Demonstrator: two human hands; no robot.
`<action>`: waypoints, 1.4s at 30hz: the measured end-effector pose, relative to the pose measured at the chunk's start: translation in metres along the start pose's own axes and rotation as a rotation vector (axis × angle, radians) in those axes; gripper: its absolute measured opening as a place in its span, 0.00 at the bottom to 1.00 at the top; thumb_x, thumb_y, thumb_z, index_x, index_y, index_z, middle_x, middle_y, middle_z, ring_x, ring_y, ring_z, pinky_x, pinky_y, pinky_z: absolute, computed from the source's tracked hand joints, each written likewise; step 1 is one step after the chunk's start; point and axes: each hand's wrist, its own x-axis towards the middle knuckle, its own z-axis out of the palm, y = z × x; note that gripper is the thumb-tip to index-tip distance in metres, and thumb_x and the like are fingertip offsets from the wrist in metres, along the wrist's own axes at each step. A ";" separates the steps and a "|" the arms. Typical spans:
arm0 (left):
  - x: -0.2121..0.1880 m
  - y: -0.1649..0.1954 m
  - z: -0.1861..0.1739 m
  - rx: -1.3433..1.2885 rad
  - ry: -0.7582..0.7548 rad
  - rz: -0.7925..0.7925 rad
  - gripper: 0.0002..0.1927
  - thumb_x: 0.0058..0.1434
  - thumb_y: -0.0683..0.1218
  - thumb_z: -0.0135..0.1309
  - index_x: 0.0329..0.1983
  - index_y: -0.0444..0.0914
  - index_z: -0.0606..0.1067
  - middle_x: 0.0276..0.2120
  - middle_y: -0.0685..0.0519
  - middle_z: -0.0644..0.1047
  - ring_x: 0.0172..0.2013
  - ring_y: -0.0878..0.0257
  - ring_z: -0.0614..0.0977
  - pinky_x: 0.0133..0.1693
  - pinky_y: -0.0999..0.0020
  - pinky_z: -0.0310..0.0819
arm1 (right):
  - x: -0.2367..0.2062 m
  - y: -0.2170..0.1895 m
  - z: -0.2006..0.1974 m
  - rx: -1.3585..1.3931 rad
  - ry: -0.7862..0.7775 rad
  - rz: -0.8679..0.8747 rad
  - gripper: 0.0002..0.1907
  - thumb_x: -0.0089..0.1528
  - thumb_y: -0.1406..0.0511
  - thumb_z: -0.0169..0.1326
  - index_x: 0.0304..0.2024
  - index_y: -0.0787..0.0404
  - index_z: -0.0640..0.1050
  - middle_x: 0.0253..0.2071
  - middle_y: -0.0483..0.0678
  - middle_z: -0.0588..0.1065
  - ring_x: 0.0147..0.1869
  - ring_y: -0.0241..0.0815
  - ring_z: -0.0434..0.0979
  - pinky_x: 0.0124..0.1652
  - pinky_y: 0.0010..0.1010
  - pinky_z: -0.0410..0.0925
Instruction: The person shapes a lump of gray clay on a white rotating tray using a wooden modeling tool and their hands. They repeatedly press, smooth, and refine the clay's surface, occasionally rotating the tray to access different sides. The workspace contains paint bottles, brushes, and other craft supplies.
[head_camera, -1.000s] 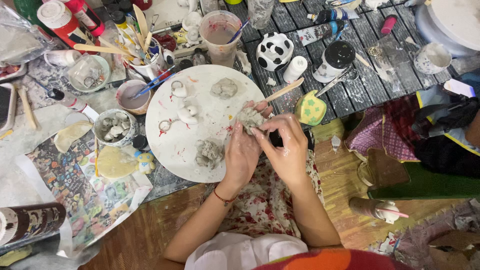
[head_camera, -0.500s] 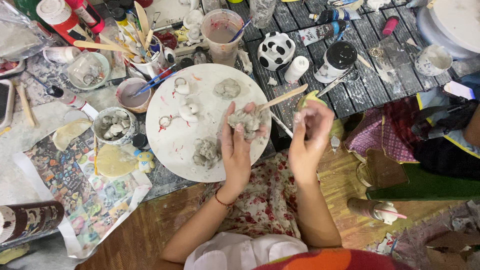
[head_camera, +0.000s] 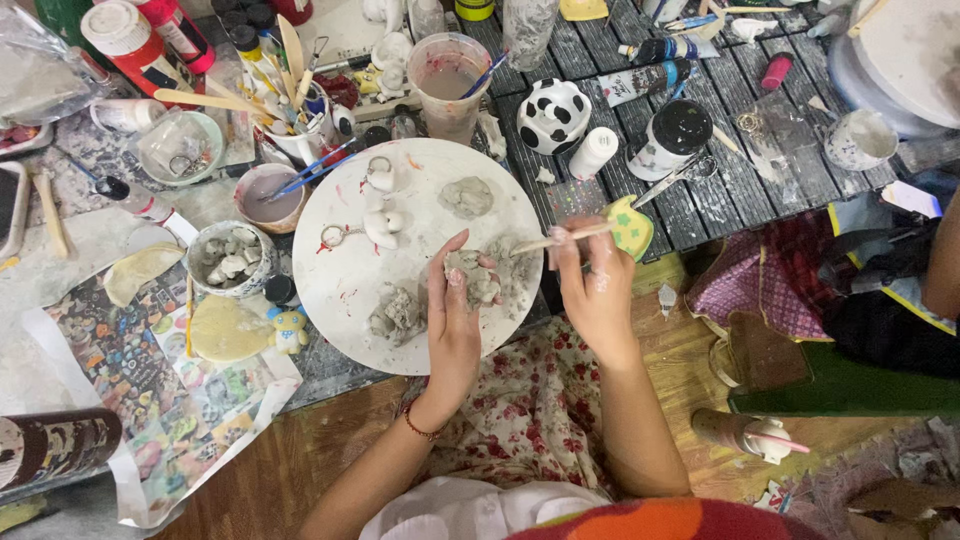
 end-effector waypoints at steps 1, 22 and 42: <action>0.000 0.001 0.000 -0.012 -0.007 0.007 0.22 0.78 0.47 0.31 0.72 0.36 0.60 0.52 0.47 0.74 0.33 0.72 0.69 0.31 0.79 0.65 | 0.002 0.003 0.001 -0.028 0.015 -0.003 0.04 0.72 0.70 0.47 0.43 0.65 0.72 0.26 0.44 0.75 0.25 0.30 0.76 0.25 0.26 0.66; 0.009 -0.005 0.003 -0.491 0.026 -0.025 0.23 0.79 0.53 0.29 0.67 0.36 0.63 0.48 0.46 0.73 0.47 0.61 0.75 0.48 0.62 0.72 | 0.033 0.021 0.002 0.215 -0.050 0.117 0.09 0.75 0.66 0.46 0.45 0.65 0.74 0.22 0.40 0.68 0.22 0.27 0.64 0.23 0.23 0.57; 0.007 -0.005 -0.005 -0.445 -0.027 -0.085 0.23 0.76 0.47 0.36 0.71 0.37 0.60 0.60 0.45 0.67 0.55 0.62 0.73 0.54 0.63 0.73 | 0.002 0.030 0.004 0.597 -0.056 0.447 0.08 0.75 0.63 0.41 0.41 0.59 0.67 0.19 0.43 0.68 0.16 0.27 0.57 0.17 0.20 0.51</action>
